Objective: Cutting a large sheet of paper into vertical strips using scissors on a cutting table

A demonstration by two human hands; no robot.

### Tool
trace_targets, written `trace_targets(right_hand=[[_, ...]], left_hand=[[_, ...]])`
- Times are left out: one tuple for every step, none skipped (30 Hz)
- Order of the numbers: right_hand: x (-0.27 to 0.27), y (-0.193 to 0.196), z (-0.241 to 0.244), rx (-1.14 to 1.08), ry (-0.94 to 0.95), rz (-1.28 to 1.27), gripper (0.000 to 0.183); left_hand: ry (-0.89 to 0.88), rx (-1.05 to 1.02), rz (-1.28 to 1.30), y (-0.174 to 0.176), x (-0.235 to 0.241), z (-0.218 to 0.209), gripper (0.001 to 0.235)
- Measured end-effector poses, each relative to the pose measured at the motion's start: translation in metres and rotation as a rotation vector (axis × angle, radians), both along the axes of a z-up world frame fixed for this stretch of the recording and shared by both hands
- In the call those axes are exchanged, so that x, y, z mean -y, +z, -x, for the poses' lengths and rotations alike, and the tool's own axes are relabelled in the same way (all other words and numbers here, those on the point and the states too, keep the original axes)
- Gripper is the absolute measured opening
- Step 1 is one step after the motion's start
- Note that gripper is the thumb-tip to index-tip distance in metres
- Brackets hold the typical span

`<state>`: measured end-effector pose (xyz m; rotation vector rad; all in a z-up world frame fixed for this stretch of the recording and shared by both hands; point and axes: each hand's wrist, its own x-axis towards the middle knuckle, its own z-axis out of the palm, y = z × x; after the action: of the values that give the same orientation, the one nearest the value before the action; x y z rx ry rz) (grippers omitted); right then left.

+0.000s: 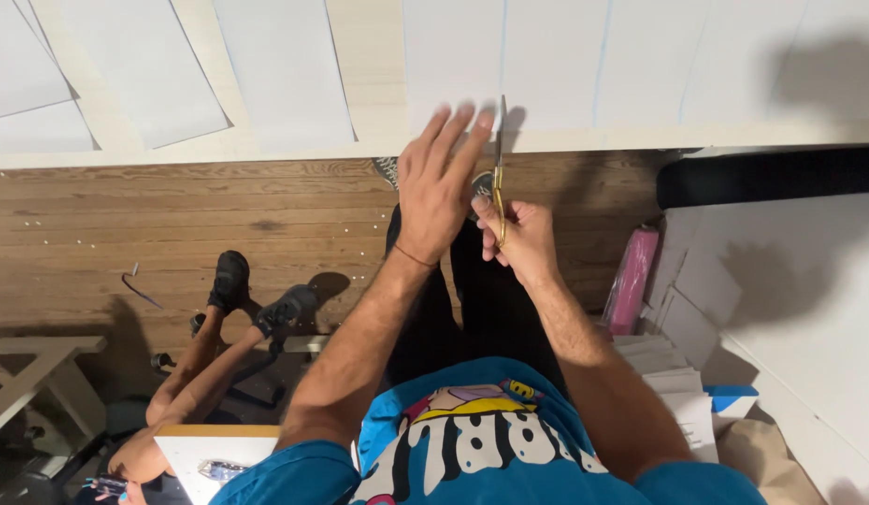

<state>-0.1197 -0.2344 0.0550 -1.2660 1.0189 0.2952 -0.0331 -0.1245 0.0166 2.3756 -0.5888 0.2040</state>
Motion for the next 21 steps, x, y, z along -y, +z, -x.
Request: trace_targets(right_hand=[[0.002,0.003,-0.004,-0.001,-0.005,0.001,0.047],[0.003,0.007,-0.005,-0.034,0.022,-0.019,0.044],[0.004,0.011,-0.007,-0.066,0.049,-0.039,0.042],[0.002,0.011,-0.006,-0.062,0.048,-0.038,0.042],[0.001,0.01,-0.005,-0.028,0.027,-0.021,0.044],[0.001,0.01,-0.004,0.004,0.001,0.001,0.047],[0.002,0.009,-0.007,0.005,-0.005,0.008,0.047],[0.002,0.009,-0.007,-0.001,0.003,0.018,0.047],[0.001,0.01,-0.006,-0.006,0.01,0.028,0.047],[0.002,0.008,-0.005,-0.008,0.013,0.025,0.047],[0.002,0.006,-0.004,-0.014,0.017,0.027,0.047],[0.004,0.003,-0.007,-0.011,0.019,0.033,0.047],[0.004,0.003,-0.011,-0.005,0.022,0.034,0.047],[0.004,0.004,-0.013,0.011,0.023,0.038,0.046],[0.004,0.005,-0.015,0.027,0.024,0.043,0.045],[0.006,0.008,-0.019,0.024,0.022,0.044,0.045],[0.007,0.012,-0.024,0.017,0.027,0.052,0.047],[0.009,0.014,-0.03,0.012,0.032,0.06,0.048],[0.01,0.015,-0.032,0.011,0.031,0.061,0.048],[0.012,0.015,-0.036,0.03,0.039,0.057,0.048],[0.014,0.015,-0.041,0.05,0.047,0.053,0.048]], left_hand=[[-0.005,-0.001,0.001,0.002,-0.003,-0.004,0.045],[-0.175,-0.091,-0.333,0.005,-0.006,-0.006,0.051],[-0.349,-0.176,-0.667,0.008,-0.01,-0.008,0.061],[-0.349,-0.172,-0.668,0.01,-0.011,-0.006,0.061],[-0.266,-0.098,-0.42,0.012,-0.012,-0.005,0.058],[-0.188,-0.025,-0.167,0.014,-0.01,-0.004,0.06],[-0.194,-0.023,-0.161,0.005,-0.008,-0.006,0.06],[-0.189,-0.012,-0.178,-0.002,-0.009,-0.003,0.057],[-0.184,0.0,-0.194,-0.009,-0.01,0.0,0.056],[-0.181,-0.002,-0.197,-0.013,-0.01,0.002,0.056],[-0.179,-0.004,-0.199,-0.018,-0.01,0.005,0.057],[-0.177,0.003,-0.199,-0.023,-0.008,0.003,0.059],[-0.174,0.009,-0.199,-0.015,-0.009,0.001,0.059],[-0.172,-0.006,-0.199,-0.008,-0.009,0.0,0.063],[-0.169,-0.021,-0.198,-0.001,-0.009,0.0,0.067],[-0.171,-0.024,-0.197,-0.001,-0.008,0.0,0.067],[-0.167,-0.018,-0.199,-0.002,-0.008,0.001,0.067],[-0.163,-0.011,-0.201,-0.003,-0.007,0.0,0.068],[-0.164,-0.012,-0.2,-0.009,-0.008,0.003,0.068],[-0.166,0.0,-0.202,-0.017,-0.009,0.003,0.064],[-0.169,0.012,-0.205,-0.024,-0.01,0.003,0.061]])
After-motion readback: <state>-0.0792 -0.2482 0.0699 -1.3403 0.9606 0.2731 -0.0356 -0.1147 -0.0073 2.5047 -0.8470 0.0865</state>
